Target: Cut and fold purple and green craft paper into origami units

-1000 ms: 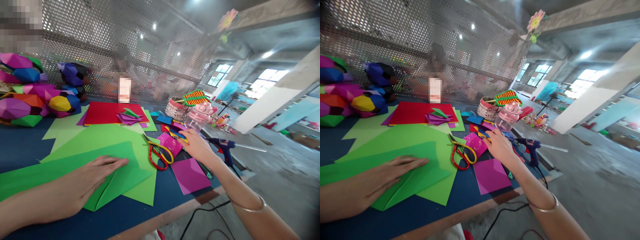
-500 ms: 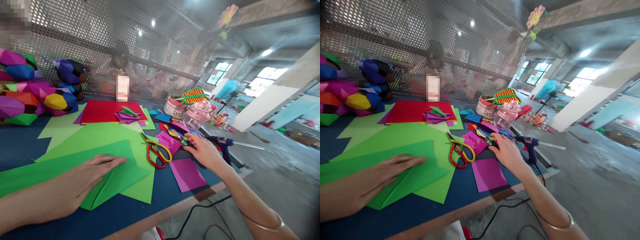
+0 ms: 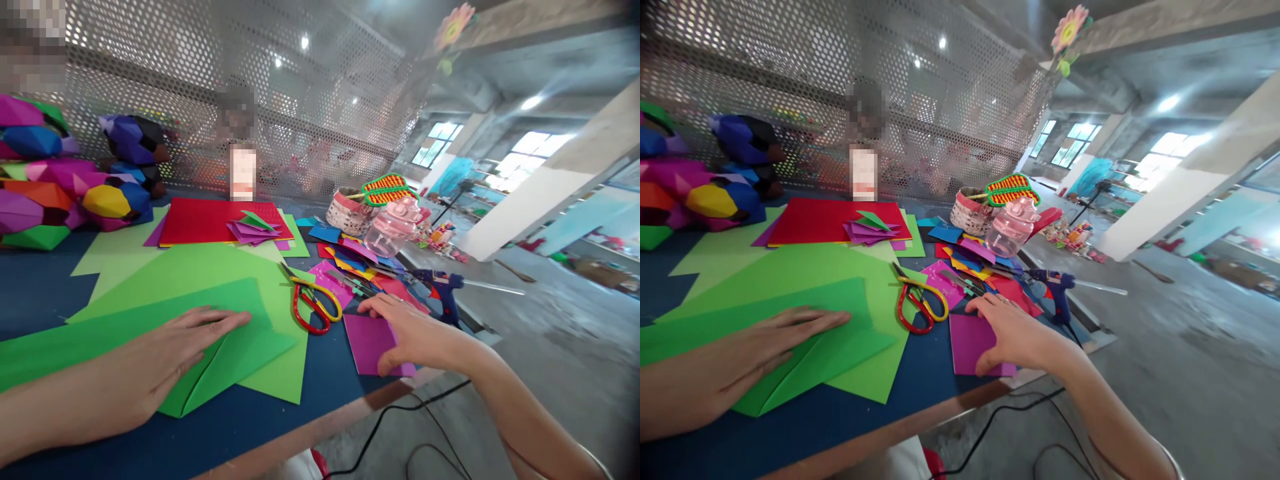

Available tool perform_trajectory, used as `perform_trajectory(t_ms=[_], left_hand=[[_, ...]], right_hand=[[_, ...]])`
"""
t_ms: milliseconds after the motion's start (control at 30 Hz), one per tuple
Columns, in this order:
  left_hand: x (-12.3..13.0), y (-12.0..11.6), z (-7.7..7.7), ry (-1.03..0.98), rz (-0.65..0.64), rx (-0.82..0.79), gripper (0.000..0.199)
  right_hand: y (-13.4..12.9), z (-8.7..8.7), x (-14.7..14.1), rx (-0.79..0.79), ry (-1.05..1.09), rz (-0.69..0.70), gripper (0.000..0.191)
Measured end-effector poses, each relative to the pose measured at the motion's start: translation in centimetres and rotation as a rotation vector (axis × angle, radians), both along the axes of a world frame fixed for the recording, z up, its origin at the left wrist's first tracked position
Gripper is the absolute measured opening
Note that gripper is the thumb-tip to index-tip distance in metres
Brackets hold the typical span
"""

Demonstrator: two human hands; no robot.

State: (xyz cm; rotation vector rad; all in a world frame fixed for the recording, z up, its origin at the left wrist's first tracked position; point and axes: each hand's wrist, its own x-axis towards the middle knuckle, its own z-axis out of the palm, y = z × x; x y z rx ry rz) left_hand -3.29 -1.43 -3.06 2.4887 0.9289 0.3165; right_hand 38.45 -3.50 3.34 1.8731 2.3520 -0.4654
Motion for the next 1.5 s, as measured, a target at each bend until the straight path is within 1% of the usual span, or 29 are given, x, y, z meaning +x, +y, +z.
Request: perform_trajectory(t_ms=[33,100,167,200,233,267,300,367,433,467,500,567,700,767,867,967,1033,1067,1133,1200,1233,1300,1333,1400,1500], left_hand=[[0.0,0.0,0.0,-0.005,0.007,-0.005,0.061],[0.0,0.0,0.0,-0.014,0.022,-0.012,0.062],[-0.1,-0.1,0.0,-0.005,0.033,-0.01,0.064],[-0.1,-0.1,0.0,0.004,0.033,-0.006,0.064],[-0.2,-0.1,0.0,0.012,0.031,-0.002,0.065],[-0.2,-0.1,-0.1,0.015,0.031,0.0,0.065],[-0.3,-0.1,-0.2,0.016,0.033,-0.001,0.066],[-0.4,-0.1,-0.3,0.005,0.031,-0.009,0.067],[-0.4,-0.1,-0.3,0.005,0.029,-0.015,0.067],[-0.4,-0.1,-0.3,0.008,0.022,-0.014,0.067],[-0.3,-0.1,-0.2,0.015,0.019,-0.013,0.066],[-0.2,-0.1,0.0,0.015,0.018,-0.011,0.065],[-0.1,-0.1,0.1,0.01,0.014,-0.007,0.068],[-0.1,0.0,-0.1,0.03,0.007,-0.005,0.069],[-0.1,0.0,-0.1,0.023,0.02,-0.016,0.069],[0.1,-0.2,0.6,-0.006,0.026,-0.039,0.068],[0.3,-0.3,1.3,0.007,0.023,-0.066,0.065],[0.4,-0.4,1.5,0.005,0.017,-0.064,0.064],[0.6,-0.4,1.9,0.024,-0.001,-0.069,0.064],[0.6,-0.4,1.9,0.045,-0.009,-0.073,0.064],[0.7,-0.4,1.9,0.055,-0.007,-0.073,0.063],[0.7,-0.4,1.8,0.077,0.002,-0.077,0.06],[0.7,-0.5,1.7,0.083,0.008,-0.079,0.06],[0.7,-0.5,1.7,0.084,0.025,-0.084,0.06],[0.6,-0.6,1.7,0.067,0.051,-0.083,0.06]], right_hand=[[0.1,0.0,0.1,0.014,-0.02,-0.009,0.07],[0.2,0.2,0.4,0.041,-0.031,0.003,0.047],[0.2,0.9,0.8,0.053,0.02,0.062,0.023],[0.3,1.4,1.0,0.072,0.066,0.091,0.02],[0.4,1.9,1.2,0.113,0.115,0.107,0.022],[0.7,2.4,1.3,0.184,0.153,0.103,0.025],[1.1,2.8,1.4,0.303,0.179,0.074,0.027],[2.2,3.3,1.3,0.636,0.189,-0.029,0.026],[3.9,3.2,1.4,0.932,0.146,-0.11,0.026],[4.9,3.0,1.5,1.019,0.107,-0.129,0.029],[6.0,2.5,1.7,1.048,0.054,-0.123,0.031],[8.1,1.4,2.3,1.016,-0.065,-0.118,0.036],[11.5,-1.1,3.5,0.757,-0.283,-0.163,0.038],[12.7,-1.9,4.0,0.688,-0.327,-0.17,0.036],[13.8,-2.4,4.5,0.644,-0.329,-0.153,0.031],[13.7,-2.2,3.7,0.637,-0.31,-0.134,0.029],[12.6,-1.9,1.8,0.684,-0.267,-0.105,0.036],[11.8,-1.7,0.3,0.739,-0.198,-0.053,0.039],[9.6,-1.3,-3.4,0.741,-0.006,0.117,0.04],[7.3,-0.8,-7.4,0.621,0.157,0.309,0.036],[6.2,-0.7,-9.3,0.535,0.215,0.416,0.034],[4.6,-0.5,-12.4,0.356,0.277,0.594,0.032],[4.2,-0.4,-13.6,0.263,0.286,0.656,0.033],[3.9,-0.6,-15.2,0.154,0.288,0.749,0.039],[4.3,-1.0,-16.0,0.093,0.285,0.8,0.054]])
